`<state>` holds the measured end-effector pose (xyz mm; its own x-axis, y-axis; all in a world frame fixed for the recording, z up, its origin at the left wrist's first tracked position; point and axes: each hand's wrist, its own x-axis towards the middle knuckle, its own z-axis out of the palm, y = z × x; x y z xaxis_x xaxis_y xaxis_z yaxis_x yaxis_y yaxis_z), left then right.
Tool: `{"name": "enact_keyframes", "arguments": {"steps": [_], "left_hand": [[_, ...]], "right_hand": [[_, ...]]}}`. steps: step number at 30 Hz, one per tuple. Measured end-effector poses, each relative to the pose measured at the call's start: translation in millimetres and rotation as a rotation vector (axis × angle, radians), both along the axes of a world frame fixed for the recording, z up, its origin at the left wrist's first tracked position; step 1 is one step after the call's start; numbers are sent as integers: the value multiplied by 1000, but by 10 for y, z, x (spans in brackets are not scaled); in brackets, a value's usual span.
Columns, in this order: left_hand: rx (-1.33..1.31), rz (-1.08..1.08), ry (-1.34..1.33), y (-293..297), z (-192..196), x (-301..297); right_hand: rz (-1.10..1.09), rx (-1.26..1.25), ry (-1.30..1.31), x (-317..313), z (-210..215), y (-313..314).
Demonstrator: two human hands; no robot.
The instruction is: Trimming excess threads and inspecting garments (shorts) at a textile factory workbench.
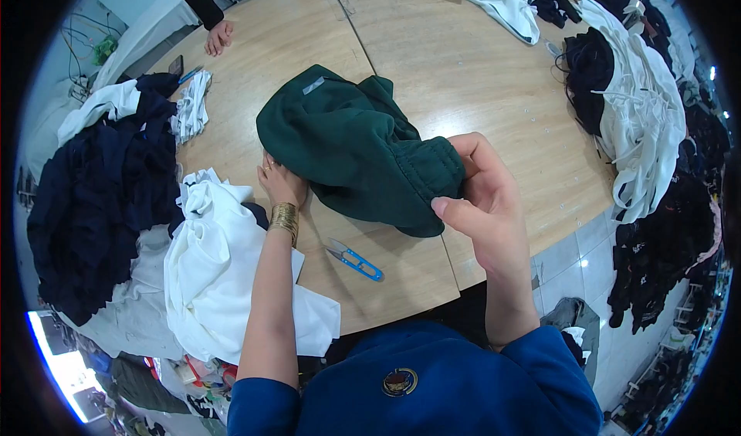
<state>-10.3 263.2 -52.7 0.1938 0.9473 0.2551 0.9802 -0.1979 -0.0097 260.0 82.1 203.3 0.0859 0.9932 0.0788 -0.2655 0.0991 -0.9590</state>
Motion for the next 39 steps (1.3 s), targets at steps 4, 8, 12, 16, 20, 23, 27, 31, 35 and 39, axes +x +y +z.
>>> {"name": "enact_keyframes", "arguments": {"steps": [4,8,12,16,20,23,27,31,35,39], "left_hand": [[8,1,4,29,-55,8],[1,-3,15,17,-68,-10],[-51,25,14,-42,35,63],[-67,43,25,-66,114,84],[-53,32,34,-46,101,70],[-53,27,29,-44,101,74],[-51,35,2,-41,94,59],[-133,73,16,-76,231,145],[-146,72,21,-91,268,143],[-143,74,13,-107,274,147]], "right_hand": [[-2,-2,30,1,11,2],[0,-9,45,-20,31,5],[-16,-6,1,-20,10,-2],[-9,9,-31,-13,4,-7],[-20,-8,-24,-23,14,-2],[-39,-6,-1,-32,14,1],[-43,3,22,-42,7,4],[-30,24,13,-25,2,-2],[-35,18,34,-44,8,-7],[-31,17,45,-42,20,-16]]}}
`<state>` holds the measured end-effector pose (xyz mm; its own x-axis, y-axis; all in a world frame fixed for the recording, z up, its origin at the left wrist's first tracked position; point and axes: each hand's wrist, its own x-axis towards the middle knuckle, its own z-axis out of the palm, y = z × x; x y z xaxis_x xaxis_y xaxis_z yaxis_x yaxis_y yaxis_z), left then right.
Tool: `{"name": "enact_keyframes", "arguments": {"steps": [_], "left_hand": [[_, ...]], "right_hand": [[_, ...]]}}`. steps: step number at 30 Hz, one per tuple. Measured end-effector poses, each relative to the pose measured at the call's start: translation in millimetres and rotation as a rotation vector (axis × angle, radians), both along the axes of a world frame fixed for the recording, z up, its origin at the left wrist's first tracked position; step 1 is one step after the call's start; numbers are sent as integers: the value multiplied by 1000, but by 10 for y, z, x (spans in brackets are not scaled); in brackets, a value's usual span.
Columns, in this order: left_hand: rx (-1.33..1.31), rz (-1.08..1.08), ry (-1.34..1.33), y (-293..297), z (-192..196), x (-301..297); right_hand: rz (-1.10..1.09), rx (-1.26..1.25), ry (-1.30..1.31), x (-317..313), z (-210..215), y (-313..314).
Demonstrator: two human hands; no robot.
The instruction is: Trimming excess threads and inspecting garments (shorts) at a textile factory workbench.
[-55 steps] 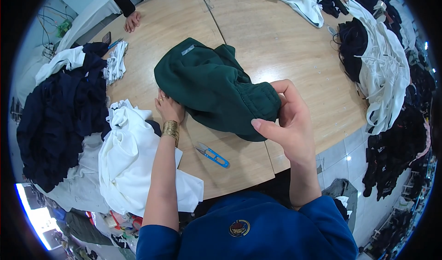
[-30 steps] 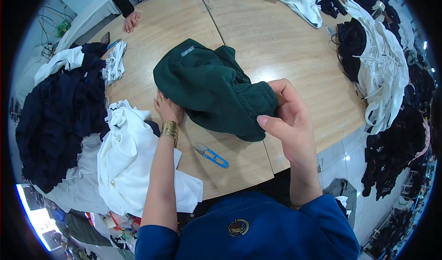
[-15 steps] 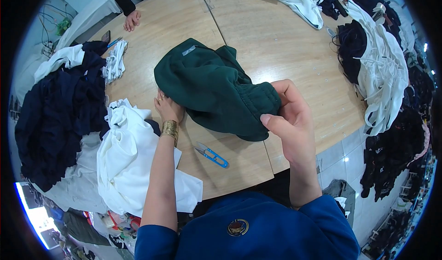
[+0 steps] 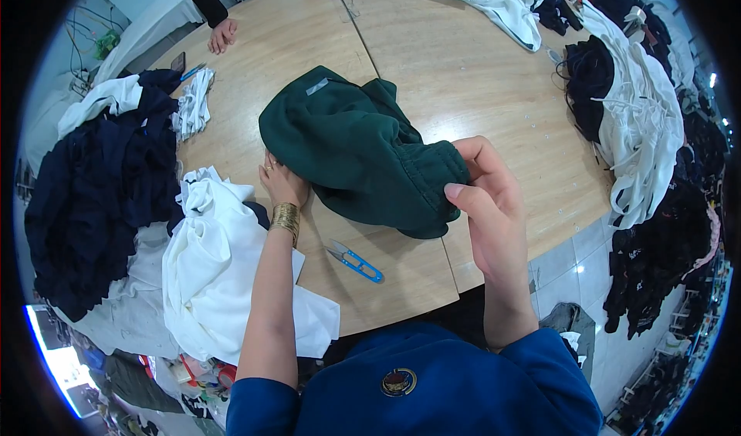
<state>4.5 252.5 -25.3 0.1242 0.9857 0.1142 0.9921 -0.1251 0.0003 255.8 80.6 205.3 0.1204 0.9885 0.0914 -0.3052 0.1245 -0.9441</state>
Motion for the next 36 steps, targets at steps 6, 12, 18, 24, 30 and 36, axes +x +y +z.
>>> {"name": "enact_keyframes", "arguments": {"steps": [6,12,18,24,30,36], "left_hand": [[17,-14,-8,37,-80,-18],[75,-45,-13,93,-204,-29],[21,-57,-149,83,-193,69],[111,54,-220,25,-34,105],[175,44,-280,-31,6,49],[16,90,-261,65,129,135]], "right_hand": [[1,-1,7,12,-16,-3],[-1,-7,-1,40,-17,4],[-298,38,-63,246,-288,96],[-616,-247,-210,1194,-1516,205],[-603,-355,-790,1142,-2023,-130],[-558,-165,-1181,1112,-2141,-94]]}}
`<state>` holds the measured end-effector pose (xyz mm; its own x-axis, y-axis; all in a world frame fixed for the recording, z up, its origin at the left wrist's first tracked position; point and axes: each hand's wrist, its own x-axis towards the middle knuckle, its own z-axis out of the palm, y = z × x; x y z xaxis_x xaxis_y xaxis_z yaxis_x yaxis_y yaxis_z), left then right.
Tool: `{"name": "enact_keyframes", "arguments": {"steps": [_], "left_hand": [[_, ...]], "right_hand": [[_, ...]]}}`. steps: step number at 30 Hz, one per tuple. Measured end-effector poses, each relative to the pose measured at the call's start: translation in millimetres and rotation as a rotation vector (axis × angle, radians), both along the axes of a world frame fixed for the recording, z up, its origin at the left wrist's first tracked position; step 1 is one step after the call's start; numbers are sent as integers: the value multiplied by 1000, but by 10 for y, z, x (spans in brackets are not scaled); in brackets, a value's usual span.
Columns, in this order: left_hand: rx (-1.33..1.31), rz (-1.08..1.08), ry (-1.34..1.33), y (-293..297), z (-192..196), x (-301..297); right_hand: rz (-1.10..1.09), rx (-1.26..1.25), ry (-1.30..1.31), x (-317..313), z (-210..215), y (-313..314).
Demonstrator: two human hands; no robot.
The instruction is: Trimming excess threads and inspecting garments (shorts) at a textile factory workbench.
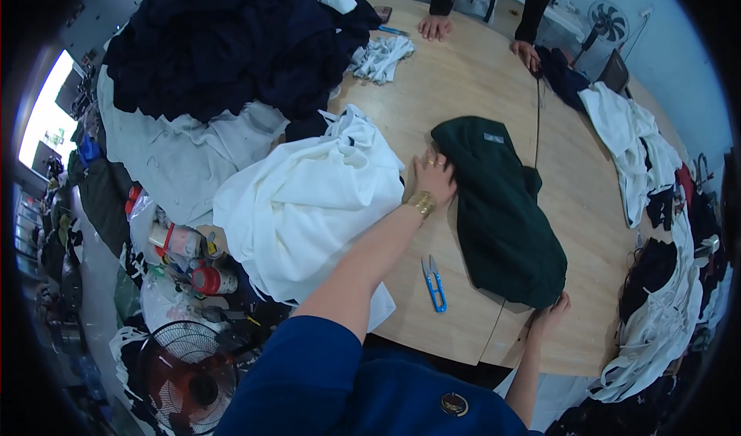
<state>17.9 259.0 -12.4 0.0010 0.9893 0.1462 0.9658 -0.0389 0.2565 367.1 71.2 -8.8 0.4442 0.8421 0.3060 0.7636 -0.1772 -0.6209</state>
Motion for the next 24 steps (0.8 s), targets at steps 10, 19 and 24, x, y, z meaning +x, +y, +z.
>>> {"name": "enact_keyframes", "arguments": {"steps": [10,19,24], "left_hand": [[-82,45,64,1055,1131,-1700],[-434,228,102,1243,410,-2388],[-255,45,-696,1423,283,-2729]], "right_hand": [[-60,-100,-237,89,-104,-96],[-122,-208,-361,-89,-5,38],[-123,-237,-373,-138,39,86]]}}
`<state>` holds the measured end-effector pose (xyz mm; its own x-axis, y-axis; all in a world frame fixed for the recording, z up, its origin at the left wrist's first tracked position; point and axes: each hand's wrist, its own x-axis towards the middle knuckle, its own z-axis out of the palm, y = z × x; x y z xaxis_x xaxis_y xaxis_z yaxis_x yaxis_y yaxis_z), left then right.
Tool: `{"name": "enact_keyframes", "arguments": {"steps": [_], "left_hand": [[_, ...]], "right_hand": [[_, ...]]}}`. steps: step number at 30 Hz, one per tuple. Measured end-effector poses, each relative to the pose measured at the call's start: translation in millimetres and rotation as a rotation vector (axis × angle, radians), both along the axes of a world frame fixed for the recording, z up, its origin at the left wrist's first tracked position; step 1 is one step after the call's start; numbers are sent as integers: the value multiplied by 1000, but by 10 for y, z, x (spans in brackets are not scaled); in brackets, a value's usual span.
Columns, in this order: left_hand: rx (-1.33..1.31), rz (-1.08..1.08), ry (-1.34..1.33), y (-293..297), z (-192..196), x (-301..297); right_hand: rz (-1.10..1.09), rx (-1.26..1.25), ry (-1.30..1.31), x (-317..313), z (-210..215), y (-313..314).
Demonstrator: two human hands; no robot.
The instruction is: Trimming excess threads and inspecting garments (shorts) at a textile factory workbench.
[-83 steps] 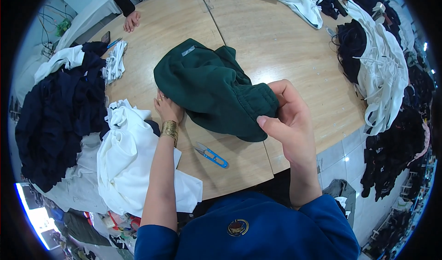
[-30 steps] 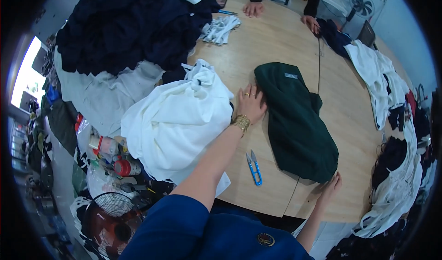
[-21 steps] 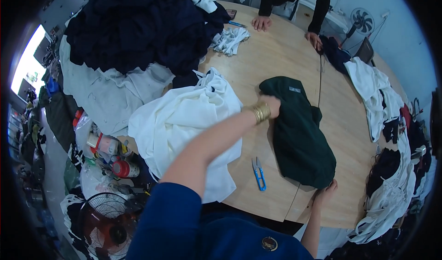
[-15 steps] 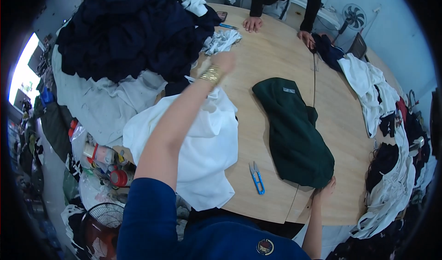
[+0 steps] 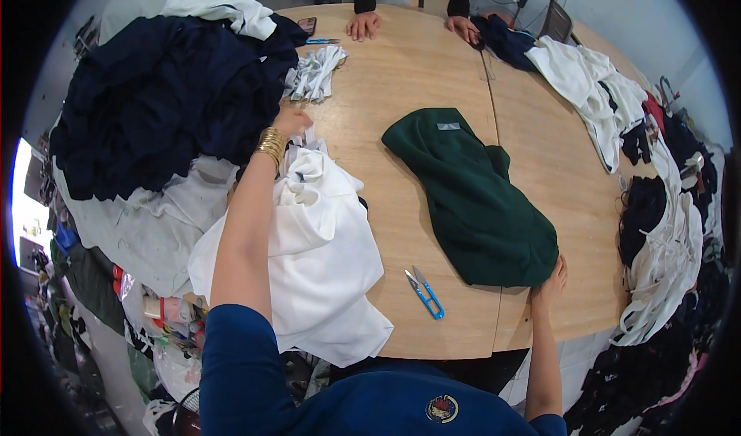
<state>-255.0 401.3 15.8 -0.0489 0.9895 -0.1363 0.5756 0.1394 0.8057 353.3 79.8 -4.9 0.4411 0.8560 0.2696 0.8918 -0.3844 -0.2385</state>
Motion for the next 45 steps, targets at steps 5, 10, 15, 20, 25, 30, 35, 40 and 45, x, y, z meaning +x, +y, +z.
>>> {"name": "enact_keyframes", "arguments": {"steps": [5,10,15,20,25,30,35,40,45], "left_hand": [[-6,-31,-122,80,208,165],[-139,19,277,144,402,413],[-36,-256,1110,60,-144,393],[81,27,722,40,180,394],[191,-100,1038,-162,137,655],[180,124,785,-82,-158,321],[857,495,267,247,600,-68],[860,143,-290,-57,1644,1360],[500,-673,-317,-2076,1892,3212]], "right_hand": [[3,17,-31,27,-12,-58],[-10,24,-39,17,8,-78],[4,64,-50,9,13,-26],[-10,52,-65,-34,42,-48],[-46,67,-51,-49,42,-107],[-59,134,51,-87,3,-30],[-46,256,69,-114,49,55],[-161,460,150,133,-122,-72],[397,839,648,-794,829,-346]]}}
